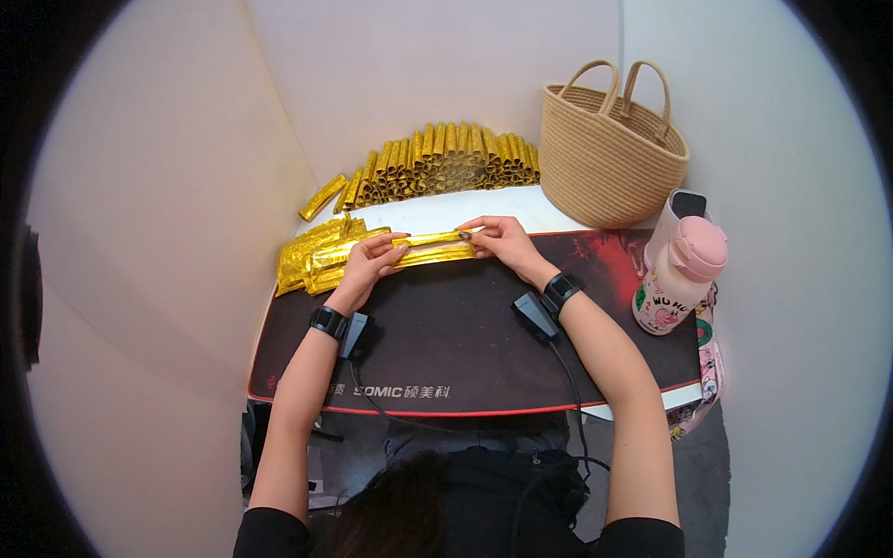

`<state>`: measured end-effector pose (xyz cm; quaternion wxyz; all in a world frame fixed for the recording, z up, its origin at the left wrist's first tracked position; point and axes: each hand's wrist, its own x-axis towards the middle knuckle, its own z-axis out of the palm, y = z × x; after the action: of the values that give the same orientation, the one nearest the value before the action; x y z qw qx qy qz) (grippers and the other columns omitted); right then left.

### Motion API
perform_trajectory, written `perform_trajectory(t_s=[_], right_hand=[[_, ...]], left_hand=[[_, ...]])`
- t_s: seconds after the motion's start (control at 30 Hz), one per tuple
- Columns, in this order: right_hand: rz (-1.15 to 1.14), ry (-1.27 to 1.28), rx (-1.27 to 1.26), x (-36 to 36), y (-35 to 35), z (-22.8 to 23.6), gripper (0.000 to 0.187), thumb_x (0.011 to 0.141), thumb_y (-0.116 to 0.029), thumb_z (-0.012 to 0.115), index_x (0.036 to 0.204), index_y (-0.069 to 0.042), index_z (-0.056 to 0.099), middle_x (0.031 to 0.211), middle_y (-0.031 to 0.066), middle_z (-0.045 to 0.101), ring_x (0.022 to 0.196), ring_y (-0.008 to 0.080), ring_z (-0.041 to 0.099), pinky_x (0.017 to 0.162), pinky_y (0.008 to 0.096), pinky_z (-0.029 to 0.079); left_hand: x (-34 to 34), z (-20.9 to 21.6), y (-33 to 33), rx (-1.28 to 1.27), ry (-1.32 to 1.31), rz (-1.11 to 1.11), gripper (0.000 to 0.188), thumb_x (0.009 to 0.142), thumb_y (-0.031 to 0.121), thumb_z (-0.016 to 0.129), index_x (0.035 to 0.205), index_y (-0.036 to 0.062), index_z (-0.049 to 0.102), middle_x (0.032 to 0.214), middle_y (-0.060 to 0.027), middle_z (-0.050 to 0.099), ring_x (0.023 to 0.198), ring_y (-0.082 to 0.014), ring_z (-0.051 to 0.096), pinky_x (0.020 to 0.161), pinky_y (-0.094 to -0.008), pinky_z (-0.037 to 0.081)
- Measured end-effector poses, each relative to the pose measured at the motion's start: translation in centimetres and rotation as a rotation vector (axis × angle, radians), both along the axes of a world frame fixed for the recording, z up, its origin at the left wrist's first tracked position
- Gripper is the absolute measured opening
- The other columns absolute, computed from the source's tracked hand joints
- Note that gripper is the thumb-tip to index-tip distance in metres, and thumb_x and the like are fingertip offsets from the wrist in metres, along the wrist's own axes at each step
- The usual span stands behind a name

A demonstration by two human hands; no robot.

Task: Folding gold foil wrappers into thin strips at a workstation.

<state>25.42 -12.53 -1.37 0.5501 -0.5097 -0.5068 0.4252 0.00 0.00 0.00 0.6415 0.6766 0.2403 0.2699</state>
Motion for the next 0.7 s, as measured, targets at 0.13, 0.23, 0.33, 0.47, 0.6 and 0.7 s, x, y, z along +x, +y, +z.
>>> perform_trajectory(t_s=[0.13, 0.23, 0.33, 0.47, 0.6, 0.7], right_hand=[[-0.010, -0.003, 0.053, -0.3, -0.6, 0.6, 0.025, 0.093, -0.008, 0.060, 0.117, -0.005, 0.065, 0.096, 0.0062, 0.070, 0.081, 0.0060, 0.063, 0.072, 0.0189, 0.053], [-0.002, 0.005, 0.063, -0.2, -0.6, 0.7, 0.025, 0.092, -0.007, 0.060, 0.116, -0.004, 0.065, 0.095, 0.0063, 0.070, 0.082, 0.0064, 0.064, 0.072, 0.0196, 0.053], [0.009, 0.005, 0.069, 0.1, -0.4, 0.3, 0.027, 0.090, -0.005, 0.062, 0.117, -0.004, 0.065, 0.096, 0.0061, 0.070, 0.082, 0.0065, 0.063, 0.073, 0.0200, 0.053], [0.022, -0.012, 0.087, -0.2, -0.5, 0.5, 0.029, 0.088, -0.002, 0.063, 0.117, -0.002, 0.064, 0.098, 0.0063, 0.070, 0.082, 0.0068, 0.063, 0.074, 0.0204, 0.053], [0.031, -0.037, 0.089, -0.2, -0.5, 0.5, 0.029, 0.088, -0.002, 0.063, 0.116, -0.001, 0.064, 0.097, 0.0063, 0.070, 0.083, 0.0065, 0.063, 0.074, 0.0204, 0.052], [0.016, -0.003, 0.085, -0.1, -0.8, 0.5, 0.028, 0.087, -0.001, 0.062, 0.115, -0.001, 0.065, 0.096, 0.0066, 0.070, 0.080, 0.0064, 0.064, 0.072, 0.0198, 0.053]], left_hand=[[0.1, -0.1, -0.3, 0.003, -0.005, 0.015, 0.031, 0.091, 0.013, 0.065, 0.121, 0.0055, 0.061, 0.098, -0.0018, 0.069, 0.090, -0.0055, 0.064, 0.075, -0.0201, 0.053], [0.1, -0.1, -0.1, 0.002, -0.017, 0.009, 0.030, 0.090, 0.011, 0.066, 0.119, 0.0050, 0.063, 0.098, -0.0022, 0.069, 0.088, -0.0055, 0.064, 0.073, -0.0196, 0.053], [0.2, 0.1, -0.4, -0.020, -0.032, 0.006, 0.028, 0.089, 0.009, 0.067, 0.116, 0.0036, 0.064, 0.096, -0.0026, 0.069, 0.084, -0.0049, 0.063, 0.072, -0.0190, 0.052], [0.1, -0.1, -0.2, -0.047, -0.045, 0.018, 0.026, 0.089, 0.007, 0.067, 0.114, 0.0017, 0.065, 0.095, -0.0042, 0.069, 0.081, -0.0053, 0.062, 0.070, -0.0184, 0.052], [-0.1, -0.8, 0.6, -0.045, -0.055, -0.041, 0.025, 0.088, 0.006, 0.067, 0.112, 0.0012, 0.066, 0.098, -0.0057, 0.069, 0.085, -0.0071, 0.064, 0.071, -0.0187, 0.052], [0.0, -0.6, 0.1, -0.049, -0.057, 0.008, 0.024, 0.088, 0.005, 0.067, 0.111, 0.0009, 0.067, 0.098, -0.0069, 0.070, 0.087, -0.0084, 0.065, 0.072, -0.0193, 0.053]])
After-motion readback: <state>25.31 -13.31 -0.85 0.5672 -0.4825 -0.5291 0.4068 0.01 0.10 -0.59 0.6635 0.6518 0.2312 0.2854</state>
